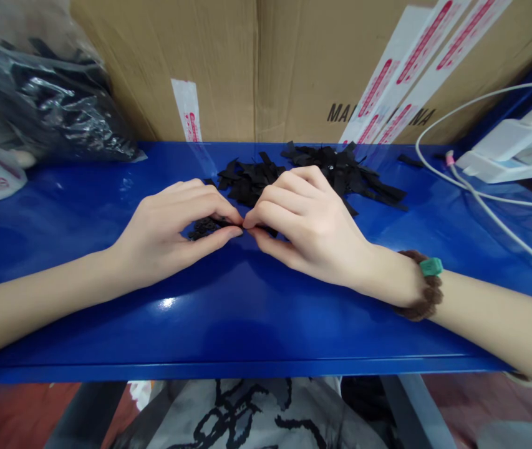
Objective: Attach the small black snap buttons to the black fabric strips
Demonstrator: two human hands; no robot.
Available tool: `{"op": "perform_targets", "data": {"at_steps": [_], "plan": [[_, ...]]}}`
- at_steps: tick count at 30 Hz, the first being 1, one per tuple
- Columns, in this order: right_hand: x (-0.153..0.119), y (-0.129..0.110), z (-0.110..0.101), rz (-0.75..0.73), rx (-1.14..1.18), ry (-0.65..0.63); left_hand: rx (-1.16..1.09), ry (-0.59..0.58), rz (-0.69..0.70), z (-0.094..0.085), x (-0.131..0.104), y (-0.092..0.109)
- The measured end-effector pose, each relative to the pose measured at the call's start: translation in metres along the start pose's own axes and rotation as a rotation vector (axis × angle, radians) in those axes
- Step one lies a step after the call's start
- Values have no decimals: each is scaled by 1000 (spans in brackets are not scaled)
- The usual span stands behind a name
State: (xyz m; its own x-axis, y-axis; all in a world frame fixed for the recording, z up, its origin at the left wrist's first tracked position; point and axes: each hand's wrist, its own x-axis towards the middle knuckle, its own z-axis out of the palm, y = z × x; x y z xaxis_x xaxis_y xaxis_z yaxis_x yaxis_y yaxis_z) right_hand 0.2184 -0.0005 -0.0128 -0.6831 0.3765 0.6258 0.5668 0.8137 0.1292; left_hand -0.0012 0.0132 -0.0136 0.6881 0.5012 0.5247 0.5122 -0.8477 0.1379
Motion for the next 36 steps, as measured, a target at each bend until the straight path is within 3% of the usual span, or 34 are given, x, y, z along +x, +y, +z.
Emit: {"op": "perform_targets", "data": {"at_steps": [15,23,36], "plan": [[-1,0,0,-61,97,-45,-93,-39,31,-1,0,1],[-2,0,1,-52,52,-58,-128,13,-1,-1,-1,2],[-3,2,2,-79,-19,-47,-123,-11,0,-1,-2,3]]}}
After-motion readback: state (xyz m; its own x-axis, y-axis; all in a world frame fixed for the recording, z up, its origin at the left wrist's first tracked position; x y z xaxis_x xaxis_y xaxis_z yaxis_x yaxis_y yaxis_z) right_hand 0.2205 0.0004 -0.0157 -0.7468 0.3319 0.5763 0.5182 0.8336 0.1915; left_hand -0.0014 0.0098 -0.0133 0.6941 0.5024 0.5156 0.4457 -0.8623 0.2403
